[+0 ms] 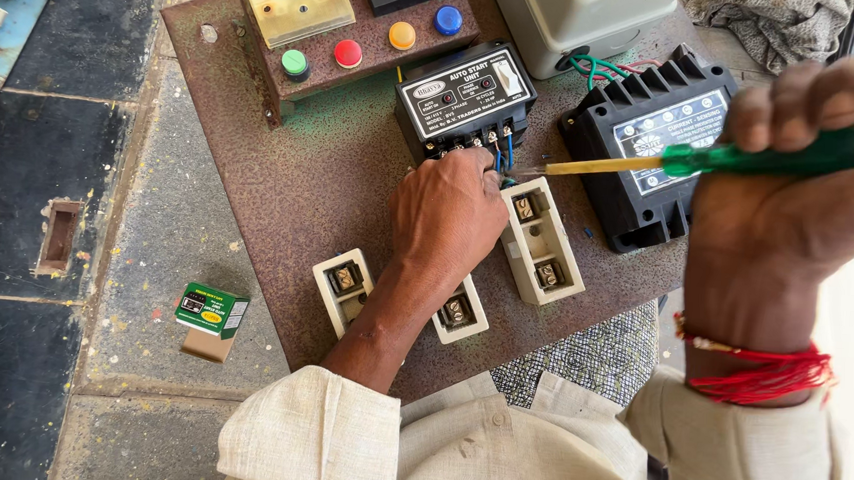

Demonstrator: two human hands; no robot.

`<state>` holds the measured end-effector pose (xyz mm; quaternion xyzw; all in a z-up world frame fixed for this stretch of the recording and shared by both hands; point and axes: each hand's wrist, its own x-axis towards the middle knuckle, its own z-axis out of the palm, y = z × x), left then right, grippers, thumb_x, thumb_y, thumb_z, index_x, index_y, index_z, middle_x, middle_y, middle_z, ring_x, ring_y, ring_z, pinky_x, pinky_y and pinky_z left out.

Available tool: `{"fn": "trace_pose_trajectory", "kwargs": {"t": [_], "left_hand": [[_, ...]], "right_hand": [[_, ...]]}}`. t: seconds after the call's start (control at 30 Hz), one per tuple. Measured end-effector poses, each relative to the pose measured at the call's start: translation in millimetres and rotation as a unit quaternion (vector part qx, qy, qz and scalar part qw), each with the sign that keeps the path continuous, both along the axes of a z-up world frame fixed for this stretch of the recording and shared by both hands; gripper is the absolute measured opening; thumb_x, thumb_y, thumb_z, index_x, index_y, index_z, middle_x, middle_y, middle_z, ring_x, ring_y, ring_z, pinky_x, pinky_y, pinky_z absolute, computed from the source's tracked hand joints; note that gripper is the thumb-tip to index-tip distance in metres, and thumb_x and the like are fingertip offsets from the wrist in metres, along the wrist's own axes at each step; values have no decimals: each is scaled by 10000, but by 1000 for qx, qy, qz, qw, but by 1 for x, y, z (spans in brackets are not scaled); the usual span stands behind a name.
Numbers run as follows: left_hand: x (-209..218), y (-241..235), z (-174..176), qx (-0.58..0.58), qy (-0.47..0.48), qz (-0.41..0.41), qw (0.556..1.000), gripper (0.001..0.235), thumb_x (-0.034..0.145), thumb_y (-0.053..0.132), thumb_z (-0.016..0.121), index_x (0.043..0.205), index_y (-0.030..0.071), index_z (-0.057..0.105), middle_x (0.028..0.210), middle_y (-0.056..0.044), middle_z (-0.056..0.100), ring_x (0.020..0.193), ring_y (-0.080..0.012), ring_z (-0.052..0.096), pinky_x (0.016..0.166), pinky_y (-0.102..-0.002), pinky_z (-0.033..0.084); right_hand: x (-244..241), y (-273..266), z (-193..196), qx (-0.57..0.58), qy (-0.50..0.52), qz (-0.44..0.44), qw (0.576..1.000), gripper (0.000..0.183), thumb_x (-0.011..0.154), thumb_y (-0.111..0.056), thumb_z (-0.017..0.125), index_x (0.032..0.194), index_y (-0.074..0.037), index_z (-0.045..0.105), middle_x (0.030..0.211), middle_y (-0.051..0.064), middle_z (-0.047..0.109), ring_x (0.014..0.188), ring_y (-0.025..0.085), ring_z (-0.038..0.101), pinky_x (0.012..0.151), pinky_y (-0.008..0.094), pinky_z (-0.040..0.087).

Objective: The person connects wires to an electrical module using pliers to strip insulation and a screwdriver to tighten terminal screws.

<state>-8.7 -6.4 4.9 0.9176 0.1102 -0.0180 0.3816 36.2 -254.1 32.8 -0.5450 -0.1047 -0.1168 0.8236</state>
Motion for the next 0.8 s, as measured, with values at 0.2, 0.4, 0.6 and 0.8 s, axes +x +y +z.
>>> {"fn": "trace_pose_trajectory", "kwargs": {"t": [0.2,0.4,0.6,0.8], "left_hand": [[3,-3,-5,-1,-35,14,999,207,914,220,655,1054,128,777,899,-153,773,844,-352,747,799,-489,555],[3,-4,-5,-3,-16,14,1000,223,914,243,662,1075,130,766,894,-143,777,843,-341,752,797,-482,553],[2,-3,-1,1,-18,24,1000,212,903,293,680,994,138,791,848,-156,767,822,-351,747,780,-484,553],[6,-6,-2,16,-25,29,999,212,930,298,649,923,158,808,834,-158,758,808,-375,733,753,-512,548]], "right_hand": [[-34,18,-10,80,97,12,992,237,1147,-199,630,1019,-5,581,935,78,638,822,172,638,798,346,575],[-49,3,34,-484,112,12,868,260,1054,-195,681,1114,54,727,789,141,707,622,200,660,483,312,471],[-61,-17,33,-398,89,-27,913,264,1040,-246,687,1158,-10,699,825,77,698,680,116,686,555,220,530],[-87,4,6,-405,63,-39,911,225,1038,-156,753,1154,36,734,831,86,714,750,115,679,627,220,524]]}}
